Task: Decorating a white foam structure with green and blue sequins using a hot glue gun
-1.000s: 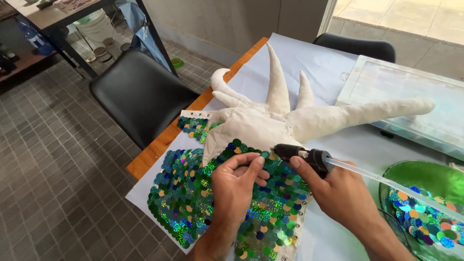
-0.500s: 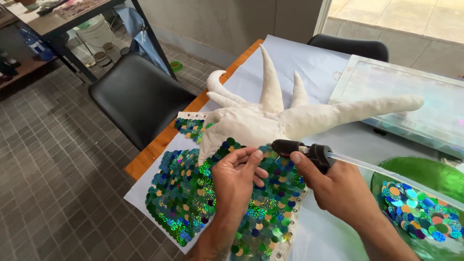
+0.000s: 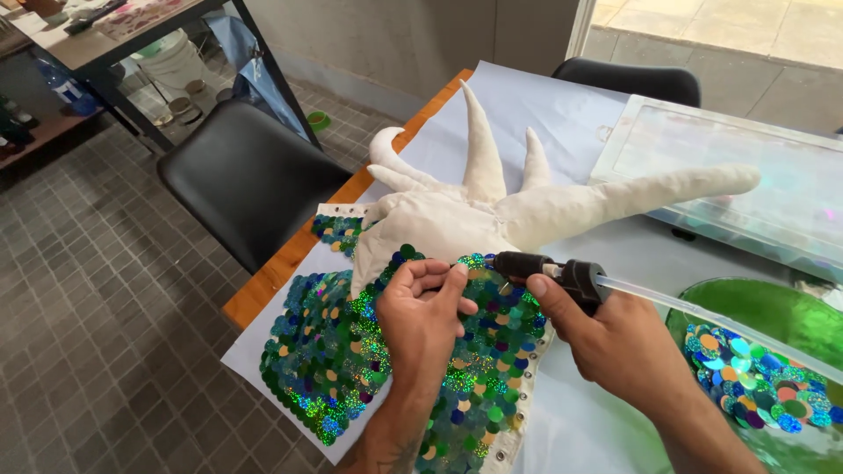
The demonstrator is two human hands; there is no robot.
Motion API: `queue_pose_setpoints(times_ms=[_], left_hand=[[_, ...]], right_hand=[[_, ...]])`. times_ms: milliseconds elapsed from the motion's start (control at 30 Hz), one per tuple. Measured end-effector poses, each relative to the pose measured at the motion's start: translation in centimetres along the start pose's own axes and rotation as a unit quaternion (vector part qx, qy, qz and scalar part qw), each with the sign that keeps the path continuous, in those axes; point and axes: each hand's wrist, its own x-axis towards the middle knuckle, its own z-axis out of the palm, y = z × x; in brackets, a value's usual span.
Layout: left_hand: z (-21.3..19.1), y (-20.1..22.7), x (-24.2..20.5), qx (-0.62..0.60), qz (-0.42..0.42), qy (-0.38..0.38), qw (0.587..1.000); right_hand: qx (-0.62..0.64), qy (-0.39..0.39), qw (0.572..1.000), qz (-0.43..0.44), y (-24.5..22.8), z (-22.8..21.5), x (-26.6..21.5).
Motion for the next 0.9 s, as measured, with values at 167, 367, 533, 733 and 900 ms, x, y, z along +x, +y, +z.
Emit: queue_pose_setpoints(times_ms=[167, 367, 533, 733, 900], left_hand=[[0.1, -0.6, 0.3, 0.045, 0.042, 0.022, 0.998], [0.1, -1.6, 0.9, 0.059, 0.069, 0.046, 0.995], [-0.8, -1.6, 1.3, 0.089, 0.101, 0.026, 0.991], [-4.7, 2.8, 3.9, 0.215, 0.48, -0.106, 0.844], [-4.2, 2.5, 8.0, 0.328, 0.516, -0.227, 0.758]], right_hand=[[0.013, -0.008, 1.0, 0.013, 0.1, -0.4, -0.4], [0.014, -0.003, 1.0, 0.017, 0.3, -0.7, -1.1], [0.149, 0.003, 0.988, -0.029, 1.3, -0.5, -1.5], [0.247, 0.036, 0.965, -0.08, 3.3, -0.8, -1.4], [0.246, 0.042, 0.966, -0.068, 3.0, -1.0, -1.7]])
